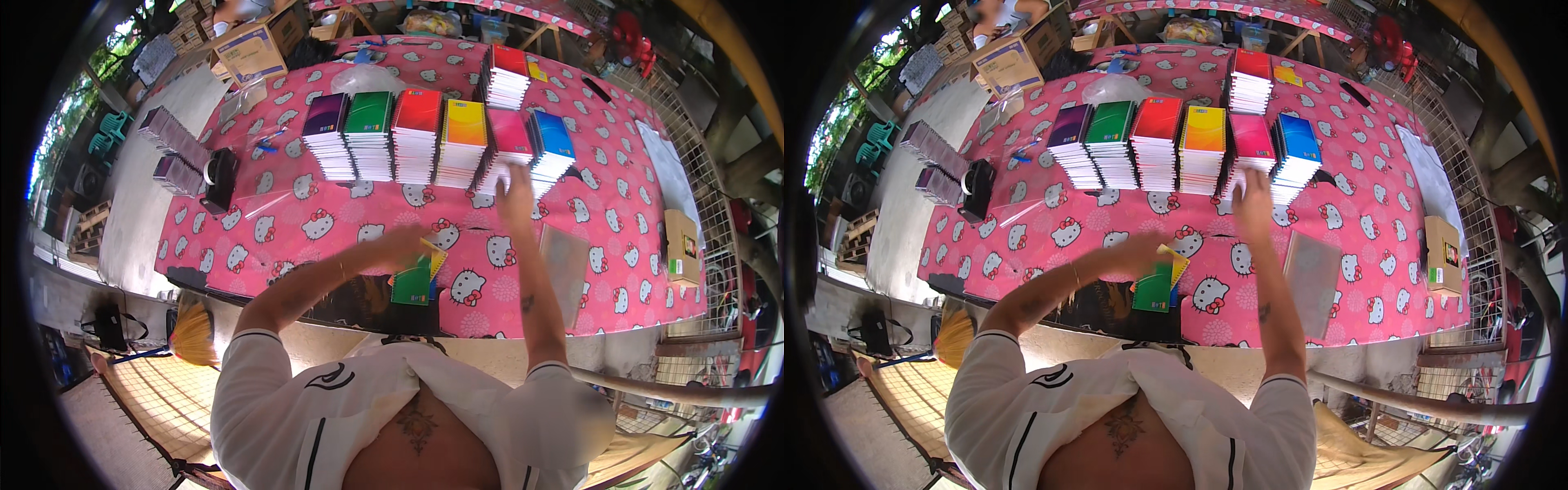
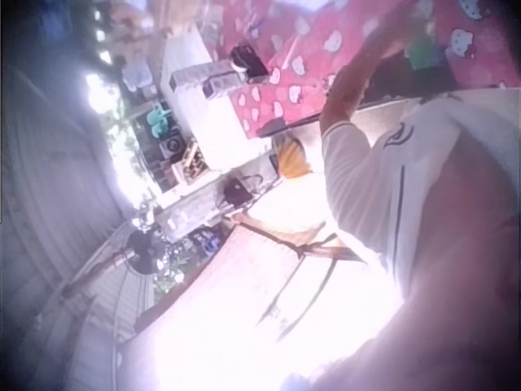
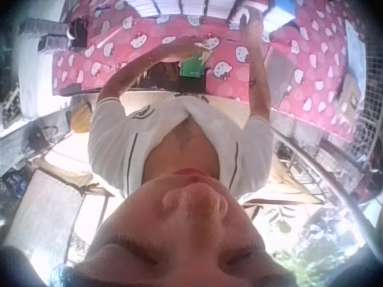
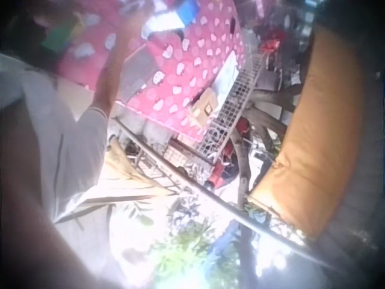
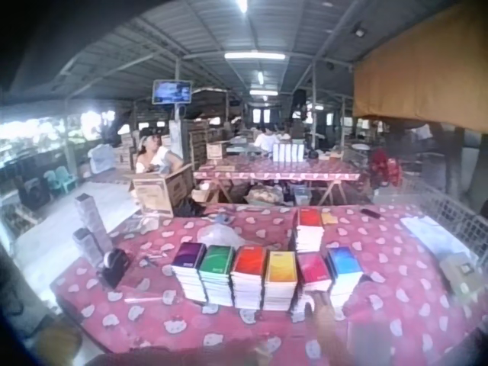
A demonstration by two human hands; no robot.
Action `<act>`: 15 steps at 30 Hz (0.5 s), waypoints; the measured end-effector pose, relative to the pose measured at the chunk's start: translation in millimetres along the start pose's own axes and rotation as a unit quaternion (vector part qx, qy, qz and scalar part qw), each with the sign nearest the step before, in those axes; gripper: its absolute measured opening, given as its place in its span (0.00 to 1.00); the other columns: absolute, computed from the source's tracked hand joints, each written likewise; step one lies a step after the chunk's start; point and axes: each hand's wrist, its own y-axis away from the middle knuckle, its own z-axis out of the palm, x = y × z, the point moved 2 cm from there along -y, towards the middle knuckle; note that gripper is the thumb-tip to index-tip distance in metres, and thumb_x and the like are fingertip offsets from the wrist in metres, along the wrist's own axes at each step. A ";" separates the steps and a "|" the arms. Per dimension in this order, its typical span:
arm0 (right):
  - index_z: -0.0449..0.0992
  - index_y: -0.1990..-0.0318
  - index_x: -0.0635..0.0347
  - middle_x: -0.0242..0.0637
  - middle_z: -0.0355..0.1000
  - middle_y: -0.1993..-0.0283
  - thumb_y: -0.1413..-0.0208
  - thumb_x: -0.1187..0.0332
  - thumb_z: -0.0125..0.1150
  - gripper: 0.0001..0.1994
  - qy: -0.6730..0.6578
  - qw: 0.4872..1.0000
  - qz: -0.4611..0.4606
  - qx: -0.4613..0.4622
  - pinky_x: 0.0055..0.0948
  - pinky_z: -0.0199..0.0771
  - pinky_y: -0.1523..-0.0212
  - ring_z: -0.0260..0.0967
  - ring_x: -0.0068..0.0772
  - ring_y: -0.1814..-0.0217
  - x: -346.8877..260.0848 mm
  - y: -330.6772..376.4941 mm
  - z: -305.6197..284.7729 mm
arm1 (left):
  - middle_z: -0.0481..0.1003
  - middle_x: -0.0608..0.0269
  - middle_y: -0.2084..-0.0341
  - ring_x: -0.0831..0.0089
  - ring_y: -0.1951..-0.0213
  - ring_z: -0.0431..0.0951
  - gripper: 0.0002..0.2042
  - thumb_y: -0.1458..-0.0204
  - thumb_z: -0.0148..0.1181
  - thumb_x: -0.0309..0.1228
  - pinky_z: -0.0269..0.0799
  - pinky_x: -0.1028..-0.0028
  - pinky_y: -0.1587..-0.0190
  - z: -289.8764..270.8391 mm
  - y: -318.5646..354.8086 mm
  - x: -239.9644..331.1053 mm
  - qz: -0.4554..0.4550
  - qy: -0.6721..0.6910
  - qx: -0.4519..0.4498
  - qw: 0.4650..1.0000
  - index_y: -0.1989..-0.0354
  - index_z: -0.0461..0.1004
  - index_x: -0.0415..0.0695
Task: The person organizes small colored notebooks into stacks by color and places a set of different colored notebooks into a clear plastic bag.
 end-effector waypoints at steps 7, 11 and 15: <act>0.77 0.50 0.61 0.47 0.75 0.57 0.48 0.67 0.69 0.18 -0.168 0.915 0.235 -0.284 0.38 0.76 0.56 0.76 0.44 0.57 -7.0 145.6 71.9 | 0.58 0.47 0.38 0.53 0.44 0.69 0.33 0.52 0.71 0.34 0.68 0.55 0.42 9.1 32.8 43.9 -0.228 0.137 0.105 0.958 0.35 0.66 0.53; 0.78 0.53 0.62 0.43 0.77 0.61 0.47 0.71 0.67 0.14 -0.213 0.936 0.159 -0.233 0.30 0.76 0.58 0.76 0.35 0.60 -1.2 131.3 70.8 | 0.62 0.53 0.50 0.57 0.57 0.74 0.31 0.51 0.69 0.31 0.71 0.59 0.48 35.1 48.1 28.4 -0.243 0.350 0.182 0.887 0.36 0.67 0.49; 0.80 0.54 0.60 0.43 0.75 0.57 0.49 0.72 0.67 0.13 -0.188 0.919 0.171 -0.303 0.37 0.75 0.54 0.75 0.41 0.56 -2.4 137.2 81.0 | 0.63 0.47 0.49 0.52 0.52 0.73 0.29 0.51 0.63 0.27 0.72 0.55 0.48 51.9 43.9 22.7 -0.246 0.340 0.174 0.891 0.37 0.67 0.47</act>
